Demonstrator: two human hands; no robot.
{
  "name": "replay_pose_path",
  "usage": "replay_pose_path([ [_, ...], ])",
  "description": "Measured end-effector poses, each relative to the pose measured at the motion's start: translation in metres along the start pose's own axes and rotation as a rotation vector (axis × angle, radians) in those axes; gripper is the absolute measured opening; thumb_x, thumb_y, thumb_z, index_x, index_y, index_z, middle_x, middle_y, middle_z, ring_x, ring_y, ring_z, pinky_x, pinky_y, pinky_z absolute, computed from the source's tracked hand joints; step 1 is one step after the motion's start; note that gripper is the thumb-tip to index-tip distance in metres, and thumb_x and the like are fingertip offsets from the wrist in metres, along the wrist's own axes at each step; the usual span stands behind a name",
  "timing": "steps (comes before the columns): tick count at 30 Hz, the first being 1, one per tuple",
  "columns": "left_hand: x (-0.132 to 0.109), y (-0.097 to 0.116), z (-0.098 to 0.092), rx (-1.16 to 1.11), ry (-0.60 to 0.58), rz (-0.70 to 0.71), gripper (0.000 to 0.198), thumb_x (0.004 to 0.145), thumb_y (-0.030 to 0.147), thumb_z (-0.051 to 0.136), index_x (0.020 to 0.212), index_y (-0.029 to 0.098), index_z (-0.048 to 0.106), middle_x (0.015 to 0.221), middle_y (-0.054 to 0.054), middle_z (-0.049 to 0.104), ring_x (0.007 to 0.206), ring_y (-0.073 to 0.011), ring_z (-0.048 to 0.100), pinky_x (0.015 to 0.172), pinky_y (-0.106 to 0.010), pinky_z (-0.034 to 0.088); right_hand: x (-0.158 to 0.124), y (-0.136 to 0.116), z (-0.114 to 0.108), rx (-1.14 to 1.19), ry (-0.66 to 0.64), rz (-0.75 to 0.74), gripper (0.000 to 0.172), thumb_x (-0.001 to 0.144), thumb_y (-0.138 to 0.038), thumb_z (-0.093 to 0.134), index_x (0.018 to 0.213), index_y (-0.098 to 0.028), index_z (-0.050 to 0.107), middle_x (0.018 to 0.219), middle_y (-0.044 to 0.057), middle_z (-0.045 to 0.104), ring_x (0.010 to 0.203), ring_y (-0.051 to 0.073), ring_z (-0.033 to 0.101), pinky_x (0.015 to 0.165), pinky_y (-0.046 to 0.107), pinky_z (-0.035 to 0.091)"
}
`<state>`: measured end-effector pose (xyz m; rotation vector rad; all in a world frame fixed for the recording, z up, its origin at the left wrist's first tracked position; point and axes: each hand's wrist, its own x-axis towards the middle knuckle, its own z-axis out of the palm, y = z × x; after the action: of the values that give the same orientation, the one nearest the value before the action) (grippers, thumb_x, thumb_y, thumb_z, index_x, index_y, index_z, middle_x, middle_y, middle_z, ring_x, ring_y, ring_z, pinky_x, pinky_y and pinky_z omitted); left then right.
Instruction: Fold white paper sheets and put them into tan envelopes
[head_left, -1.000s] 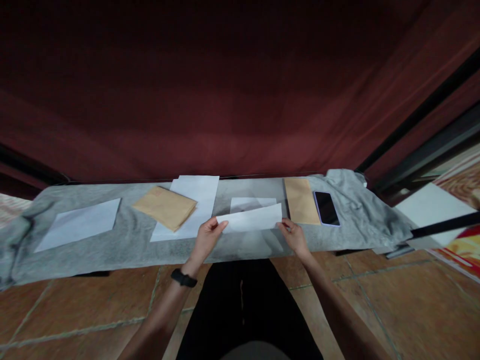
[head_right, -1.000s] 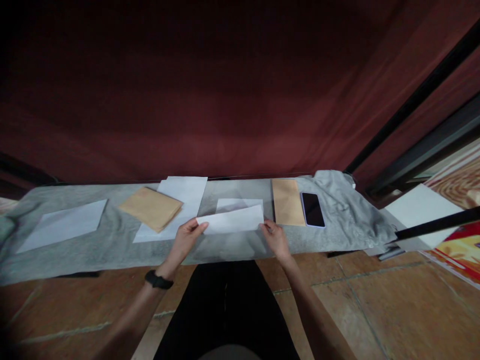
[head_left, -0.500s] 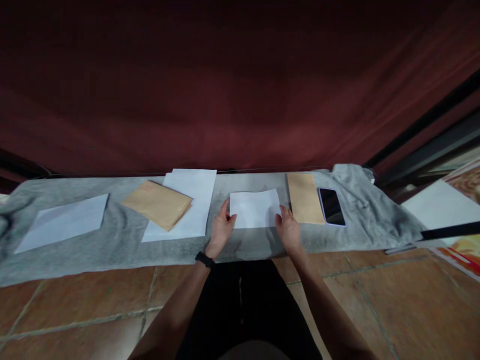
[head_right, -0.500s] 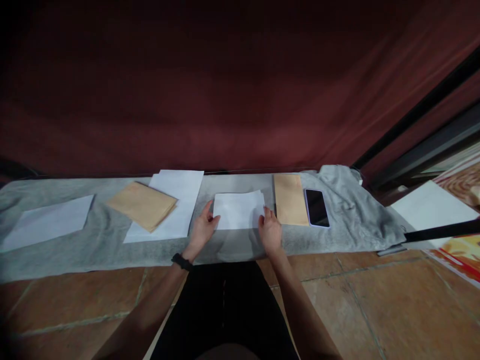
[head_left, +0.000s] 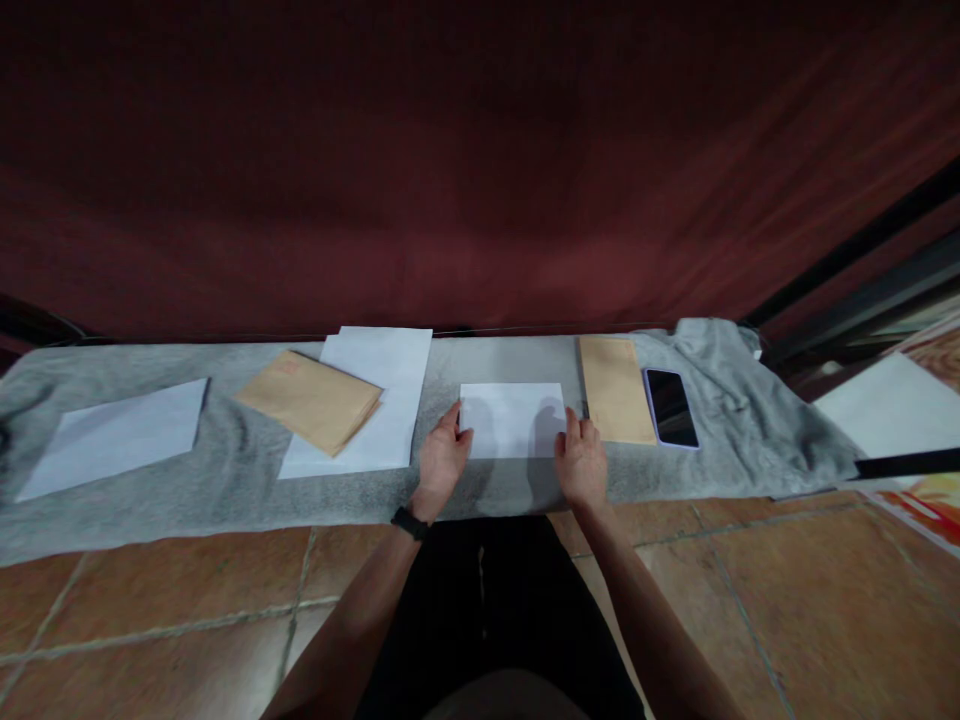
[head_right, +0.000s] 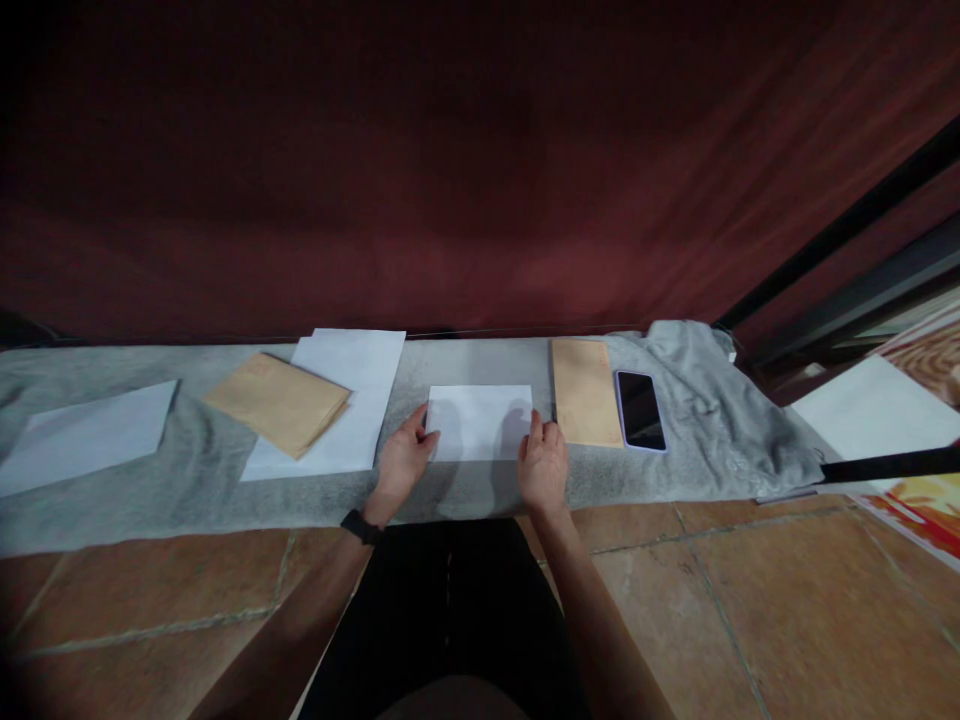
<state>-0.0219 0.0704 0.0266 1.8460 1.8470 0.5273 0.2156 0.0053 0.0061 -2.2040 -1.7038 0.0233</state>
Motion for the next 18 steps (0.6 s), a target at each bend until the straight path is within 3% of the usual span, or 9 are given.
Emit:
replay_pose_path([
  [4,-0.008,0.009,0.013,0.1,0.153,0.221,0.052,0.095,0.022,0.054,0.147,0.02,0.051,0.144,-0.015,0.057,0.131,-0.0325,0.055,0.112,-0.046,0.043,0.004,-0.019,0.005,0.166,0.056,-0.117,0.047,0.102,-0.026,0.039,0.145,-0.012,0.051,0.141,0.021,0.056,0.125,0.033,0.054,0.105,0.05,0.045],
  [6,-0.013,0.017,0.025,0.129,0.122,0.386,0.052,0.099,0.023,0.046,0.151,0.017,0.046,0.157,-0.014,0.045,0.147,-0.0307,0.039,0.122,-0.047,0.032,0.007,-0.036,0.013,0.294,0.037,-0.19,0.049,0.104,-0.031,0.038,0.147,-0.012,0.049,0.149,0.019,0.052,0.136,0.03,0.048,0.111,0.048,0.042],
  [9,-0.018,0.027,0.044,0.227,0.019,0.508,0.057,0.099,0.018,0.038,0.156,0.011,0.036,0.164,-0.016,0.035,0.155,-0.0289,0.025,0.126,-0.05,0.023,0.009,-0.06,0.025,0.39,-0.031,-0.283,0.051,0.107,-0.033,0.03,0.15,-0.013,0.047,0.155,0.015,0.048,0.145,0.024,0.041,0.119,0.044,0.037],
  [13,-0.02,0.029,0.058,0.318,-0.056,0.555,0.063,0.098,0.021,0.041,0.159,0.009,0.029,0.165,-0.018,0.031,0.156,-0.0294,0.019,0.127,-0.053,0.018,0.009,-0.074,0.036,0.305,-0.107,-0.345,0.052,0.109,-0.031,0.025,0.154,-0.013,0.043,0.159,0.012,0.045,0.151,0.023,0.034,0.124,0.045,0.028],
  [18,-0.014,0.025,0.06,0.34,-0.026,0.466,0.06,0.1,0.017,0.03,0.159,0.008,0.029,0.166,-0.017,0.028,0.156,-0.0257,0.019,0.127,-0.048,0.02,0.009,-0.066,0.037,0.179,-0.097,-0.285,0.053,0.109,-0.035,0.03,0.153,-0.01,0.044,0.161,0.016,0.04,0.151,0.026,0.034,0.125,0.048,0.025],
])
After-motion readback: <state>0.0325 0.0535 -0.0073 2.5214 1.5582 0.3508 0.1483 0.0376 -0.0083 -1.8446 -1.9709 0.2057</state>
